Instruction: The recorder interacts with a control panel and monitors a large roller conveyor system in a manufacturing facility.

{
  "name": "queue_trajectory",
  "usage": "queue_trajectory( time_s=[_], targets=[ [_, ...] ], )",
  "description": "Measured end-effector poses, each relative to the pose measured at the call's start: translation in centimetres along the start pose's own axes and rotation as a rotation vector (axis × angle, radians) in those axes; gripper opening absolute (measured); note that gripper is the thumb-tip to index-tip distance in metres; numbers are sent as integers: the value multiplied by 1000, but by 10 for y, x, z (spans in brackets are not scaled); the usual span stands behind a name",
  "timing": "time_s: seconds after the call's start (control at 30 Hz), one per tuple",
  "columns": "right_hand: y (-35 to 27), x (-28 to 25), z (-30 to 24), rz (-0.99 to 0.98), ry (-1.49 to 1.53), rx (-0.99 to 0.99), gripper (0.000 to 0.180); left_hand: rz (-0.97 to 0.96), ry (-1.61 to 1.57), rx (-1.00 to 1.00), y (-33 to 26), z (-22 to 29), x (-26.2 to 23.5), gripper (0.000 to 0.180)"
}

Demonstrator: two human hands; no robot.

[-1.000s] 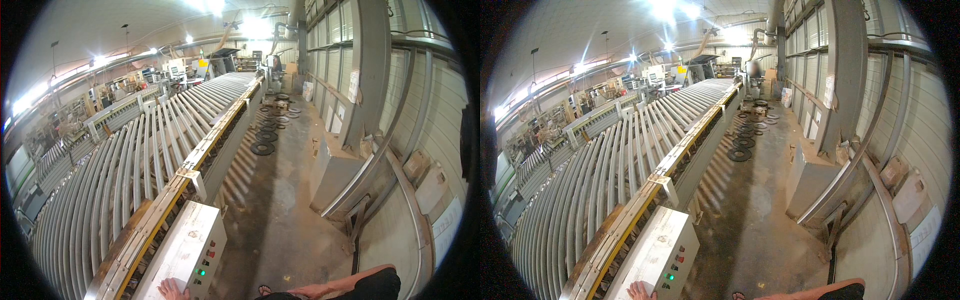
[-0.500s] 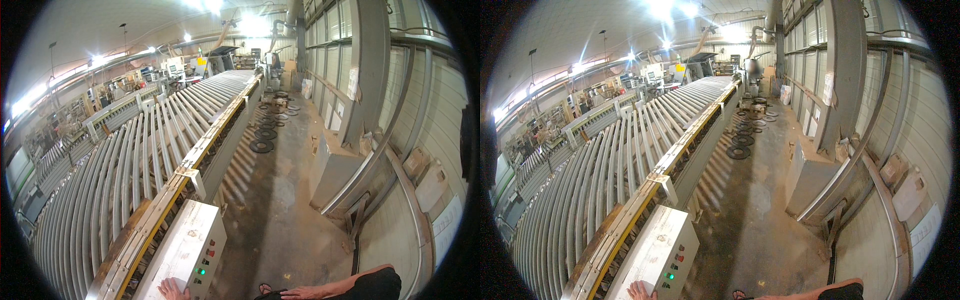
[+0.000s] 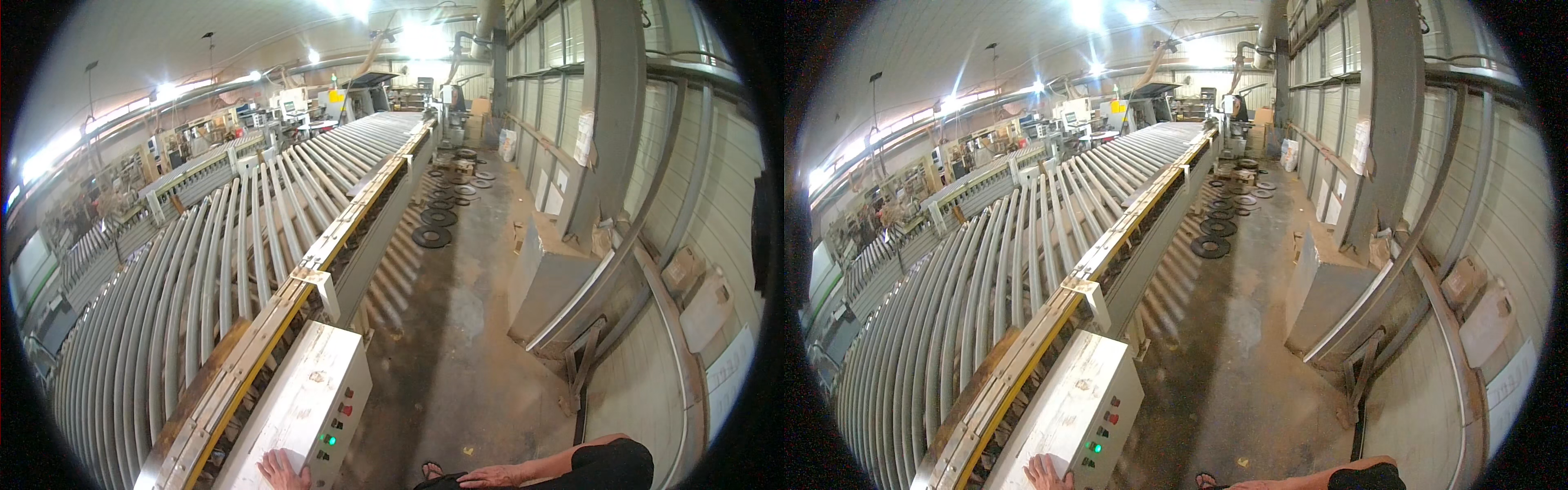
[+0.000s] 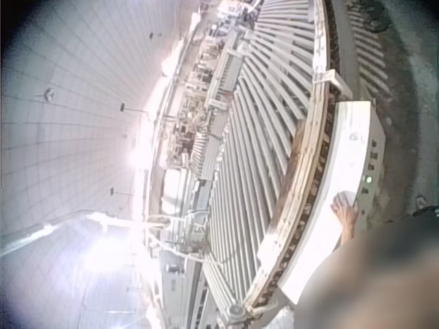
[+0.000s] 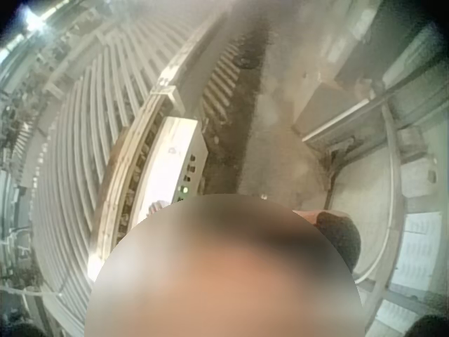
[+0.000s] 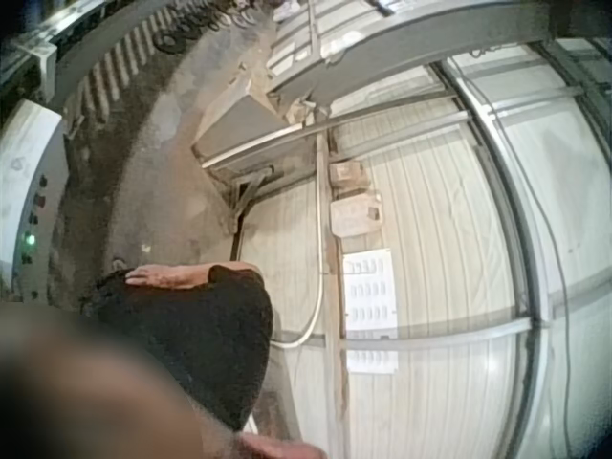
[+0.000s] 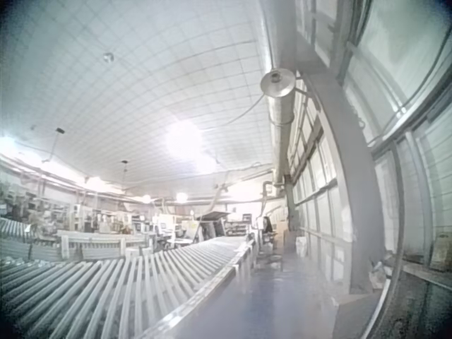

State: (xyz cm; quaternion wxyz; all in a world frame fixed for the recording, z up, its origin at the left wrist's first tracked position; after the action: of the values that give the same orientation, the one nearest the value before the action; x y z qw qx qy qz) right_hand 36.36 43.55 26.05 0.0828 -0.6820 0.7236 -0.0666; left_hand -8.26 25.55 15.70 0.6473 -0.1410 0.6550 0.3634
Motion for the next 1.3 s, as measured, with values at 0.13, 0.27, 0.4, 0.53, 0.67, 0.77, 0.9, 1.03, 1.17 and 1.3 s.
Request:
queue_trajectory(
  time_s=[0.13,0.27,0.4,0.53,0.67,0.77,0.9,1.03,1.17,1.3],
  targets=[
    [-1,-4,-7,-25,164,-66,85,18,-11,4,0,0,1,75],
    [-3,-4,20,18,83,-114,81,-28,-1,-4,3,4,-5,75],
    [1,-5,40,86,-38,-187,77,-17,2,-7,2,2,-1,75],
    [0,-4,69,145,-156,-258,73,-49,26,-13,6,6,-6,74],
    [-8,-4,102,188,-272,-328,69,-49,52,2,5,5,-5,74],
    [-4,1,130,218,-358,-382,67,-39,56,-2,3,3,2,73],
    [7,2,149,267,-471,-450,66,-64,39,-14,5,8,-6,73],
    [6,2,150,164,-575,-415,72,-79,33,-12,4,6,-3,74],
    [6,2,124,192,-536,-434,67,-102,54,-10,4,7,-3,76],
    [5,1,137,197,-548,-450,67,-108,55,-7,5,6,-2,77]
  ],
)
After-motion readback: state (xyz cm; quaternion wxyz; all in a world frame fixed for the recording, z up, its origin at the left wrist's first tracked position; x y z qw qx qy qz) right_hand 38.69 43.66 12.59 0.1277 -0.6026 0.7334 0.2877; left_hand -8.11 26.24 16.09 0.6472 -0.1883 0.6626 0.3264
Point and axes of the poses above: each hand's wrist, its own y-axis towards the middle knuckle, its own x-axis out of the palm, z = x × y, the point moved 1 cm from there along y, towards the middle knuckle, and after that the axes turned 15 degrees about z, right-handed, at the moved point
